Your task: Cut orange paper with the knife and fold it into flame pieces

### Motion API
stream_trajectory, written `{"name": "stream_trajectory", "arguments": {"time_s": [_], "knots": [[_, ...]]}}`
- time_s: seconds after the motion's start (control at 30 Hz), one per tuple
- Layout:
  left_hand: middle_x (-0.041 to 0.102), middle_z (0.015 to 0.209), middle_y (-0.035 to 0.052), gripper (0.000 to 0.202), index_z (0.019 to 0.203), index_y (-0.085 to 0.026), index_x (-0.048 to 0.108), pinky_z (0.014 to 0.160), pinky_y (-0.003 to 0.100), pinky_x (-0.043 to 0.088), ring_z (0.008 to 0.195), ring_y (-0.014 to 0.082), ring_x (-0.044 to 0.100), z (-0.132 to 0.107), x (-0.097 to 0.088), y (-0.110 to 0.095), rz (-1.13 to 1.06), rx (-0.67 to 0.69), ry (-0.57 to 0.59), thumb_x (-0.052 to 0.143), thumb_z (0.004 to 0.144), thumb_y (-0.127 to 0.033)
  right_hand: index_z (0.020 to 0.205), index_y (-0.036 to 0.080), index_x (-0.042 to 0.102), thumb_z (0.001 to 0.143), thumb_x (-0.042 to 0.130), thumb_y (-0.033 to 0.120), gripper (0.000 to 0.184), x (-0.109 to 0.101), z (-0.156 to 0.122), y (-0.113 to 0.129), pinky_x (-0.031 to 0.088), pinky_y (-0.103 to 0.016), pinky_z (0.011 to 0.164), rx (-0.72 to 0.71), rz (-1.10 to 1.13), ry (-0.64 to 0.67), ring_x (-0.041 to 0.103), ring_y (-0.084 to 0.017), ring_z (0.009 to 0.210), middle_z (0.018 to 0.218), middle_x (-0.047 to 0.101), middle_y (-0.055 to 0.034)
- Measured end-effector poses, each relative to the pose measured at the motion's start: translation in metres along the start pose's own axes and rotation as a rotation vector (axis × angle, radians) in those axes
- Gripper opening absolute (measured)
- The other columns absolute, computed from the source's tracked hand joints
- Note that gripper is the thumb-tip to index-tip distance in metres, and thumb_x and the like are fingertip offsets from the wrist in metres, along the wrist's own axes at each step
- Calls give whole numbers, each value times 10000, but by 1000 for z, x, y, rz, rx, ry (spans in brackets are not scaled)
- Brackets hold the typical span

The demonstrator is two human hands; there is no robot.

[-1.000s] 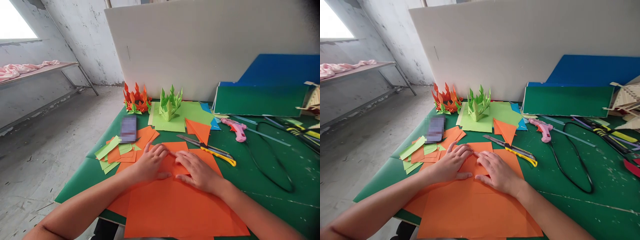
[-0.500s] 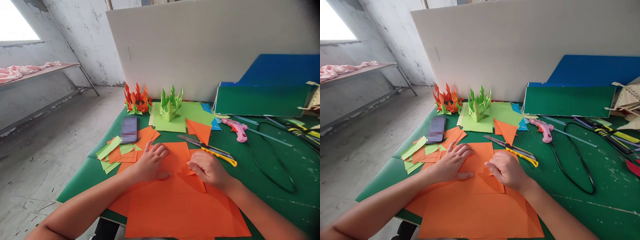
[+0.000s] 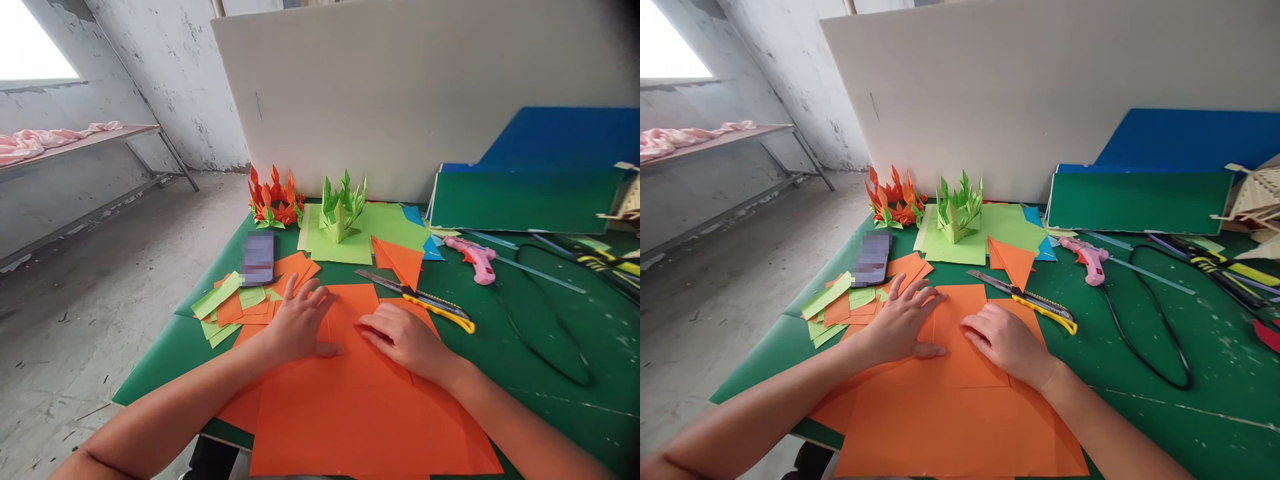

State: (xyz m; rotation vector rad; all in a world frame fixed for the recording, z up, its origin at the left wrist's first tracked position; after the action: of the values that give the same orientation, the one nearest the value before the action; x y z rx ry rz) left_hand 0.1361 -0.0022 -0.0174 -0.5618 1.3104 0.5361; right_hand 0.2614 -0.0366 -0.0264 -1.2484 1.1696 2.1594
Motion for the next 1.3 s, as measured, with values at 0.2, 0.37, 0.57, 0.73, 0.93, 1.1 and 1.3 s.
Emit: {"name": "stream_trajectory", "arguments": {"time_s": [0.2,0.37,0.57,0.73,0.93,1.1,1.3], "knots": [[568,1221,184,955,1290,-103,576,1175,597,24,1236,382,453,-2,2,6,30,-42,-47,556,673,-832,1117,188,629,968,487,193,206,0,-1,1,471,-352,709,-14,-52,-7,590,-224,837,874,683,-64],[503,1385,166,889,1432,-152,435,1167,591,19,1326,370,393,-1,5,-1,-54,54,15,594,766,-719,1129,173,644,972,482,199,227,1,0,1,471,-350,701,-5,-80,3,587,-227,836,853,678,-68],[560,1367,88,638,1367,-215,506,1169,504,94,1301,306,440,3,2,-14,-152,188,97,639,842,-553,1044,185,714,953,547,251,202,-4,-2,-4,446,-334,665,23,-58,-9,591,-222,792,761,684,-53],[638,1206,52,348,1209,-241,604,1125,501,135,1153,256,531,12,4,-9,-151,98,46,567,937,-454,985,212,719,922,612,268,137,-8,-4,-12,435,-319,679,60,1,-20,595,-202,788,803,711,-33],[612,1019,36,159,1007,-227,638,1008,469,264,1014,231,532,21,10,6,-155,-41,-30,543,964,-348,1040,238,671,892,653,306,164,-5,-2,-18,418,-312,660,144,31,5,565,-194,753,783,655,-12],[606,1041,37,134,919,-217,611,936,414,293,1013,227,495,21,8,3,-202,-17,-38,536,961,-320,1093,248,656,859,692,331,250,-3,-1,-21,427,-310,660,205,74,9,557,-190,745,749,596,4],[625,975,35,150,1012,-238,625,918,423,284,971,225,489,22,9,-5,-187,13,15,485,976,-275,1035,250,677,844,700,276,194,-2,0,-24,456,-313,692,245,116,-9,578,-187,781,813,623,-7]]}}
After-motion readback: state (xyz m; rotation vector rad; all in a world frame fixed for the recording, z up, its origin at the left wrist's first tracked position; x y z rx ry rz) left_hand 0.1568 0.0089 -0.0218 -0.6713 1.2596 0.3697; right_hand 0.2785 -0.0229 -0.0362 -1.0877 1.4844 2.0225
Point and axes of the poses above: each hand's wrist, its own z-axis towards the middle knuckle, its own x-axis out of the palm, y = z × x, the point moved 9 cm from there along z, towards the middle knuckle
